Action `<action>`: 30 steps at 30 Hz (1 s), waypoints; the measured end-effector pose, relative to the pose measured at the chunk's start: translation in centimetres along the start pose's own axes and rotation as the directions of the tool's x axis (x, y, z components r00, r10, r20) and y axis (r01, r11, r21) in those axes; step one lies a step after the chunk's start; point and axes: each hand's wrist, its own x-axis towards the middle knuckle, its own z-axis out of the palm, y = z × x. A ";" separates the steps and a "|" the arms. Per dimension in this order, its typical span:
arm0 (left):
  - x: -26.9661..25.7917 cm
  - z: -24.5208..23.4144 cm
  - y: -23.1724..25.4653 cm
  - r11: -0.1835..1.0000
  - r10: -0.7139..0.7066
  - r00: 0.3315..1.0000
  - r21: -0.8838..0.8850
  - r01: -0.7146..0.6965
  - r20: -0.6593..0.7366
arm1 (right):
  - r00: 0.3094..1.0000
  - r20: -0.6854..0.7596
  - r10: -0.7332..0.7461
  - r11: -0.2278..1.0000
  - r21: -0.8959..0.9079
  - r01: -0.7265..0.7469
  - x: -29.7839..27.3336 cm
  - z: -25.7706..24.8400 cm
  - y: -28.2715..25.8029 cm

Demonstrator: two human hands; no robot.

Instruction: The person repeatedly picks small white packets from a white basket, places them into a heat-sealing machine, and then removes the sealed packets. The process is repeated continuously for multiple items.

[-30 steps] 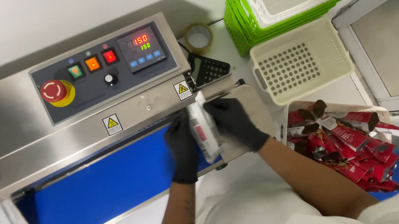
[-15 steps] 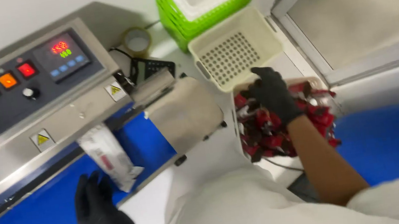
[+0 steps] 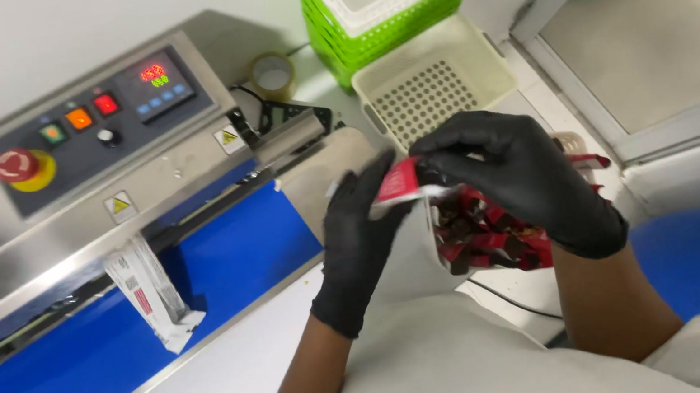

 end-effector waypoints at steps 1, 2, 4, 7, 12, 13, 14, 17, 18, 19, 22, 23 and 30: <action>0.2 -0.9 0.8 0.992 -0.121 0.993 -0.043 0.120 -0.018 | 1.000 0.013 -0.015 0.989 0.150 0.013 0.3 0.3 -0.1; 0.3 -1.6 0.6 0.993 -0.115 0.993 -0.033 0.114 -0.026 | 1.000 0.012 -0.027 0.987 0.159 0.024 0.9 1.2 1.6; 0.3 -3.0 0.1 0.790 -0.518 0.855 -0.370 0.489 0.023 | 0.949 0.314 0.012 0.778 0.594 -0.206 2.1 3.4 4.8; 1.8 -4.1 2.0 0.703 -0.612 0.790 -0.480 0.525 -0.032 | 0.884 0.409 0.225 0.828 0.398 -0.395 2.0 8.8 3.5; 3.8 -6.7 0.1 0.481 -0.801 0.587 -0.708 0.517 -0.115 | 0.796 0.491 0.354 0.746 0.366 -0.557 1.9 13.0 3.8; 4.1 -7.5 1.0 0.438 -0.826 0.545 -0.773 0.460 -0.144 | 0.768 0.508 0.389 0.715 0.360 -0.600 1.9 13.3 3.1; 4.1 -6.7 -0.8 0.436 -0.829 0.540 -0.774 0.460 -0.147 | 0.765 0.514 0.388 0.714 0.357 -0.602 2.8 13.5 4.0; 3.9 -4.3 -5.4 0.402 -0.846 0.522 -0.767 0.500 -0.103 | 0.830 0.346 0.437 0.663 0.500 -0.557 5.3 14.7 6.2; 4.1 -3.8 -6.2 0.404 -0.843 0.532 -0.750 0.523 -0.083 | 0.827 0.259 0.499 0.687 0.464 -0.559 6.6 15.3 6.6; 4.3 -3.2 -6.9 0.407 -0.838 0.543 -0.733 0.545 -0.062 | 0.818 0.165 0.551 0.709 0.425 -0.563 7.9 15.9 7.1; 5.0 -2.4 -10.0 0.392 -0.837 0.544 -0.755 0.527 -0.055 | 0.810 0.117 0.575 0.726 0.384 -0.571 9.9 17.9 13.3; 5.4 -2.0 -11.2 0.386 -0.841 0.539 -0.756 0.528 -0.053 | 0.807 0.120 0.578 0.725 0.379 -0.575 10.4 18.5 13.4; 5.2 -1.5 -21.3 0.442 -0.847 0.482 -0.802 0.401 -0.226 | 0.787 0.141 0.601 0.693 0.398 -0.601 12.3 24.3 17.5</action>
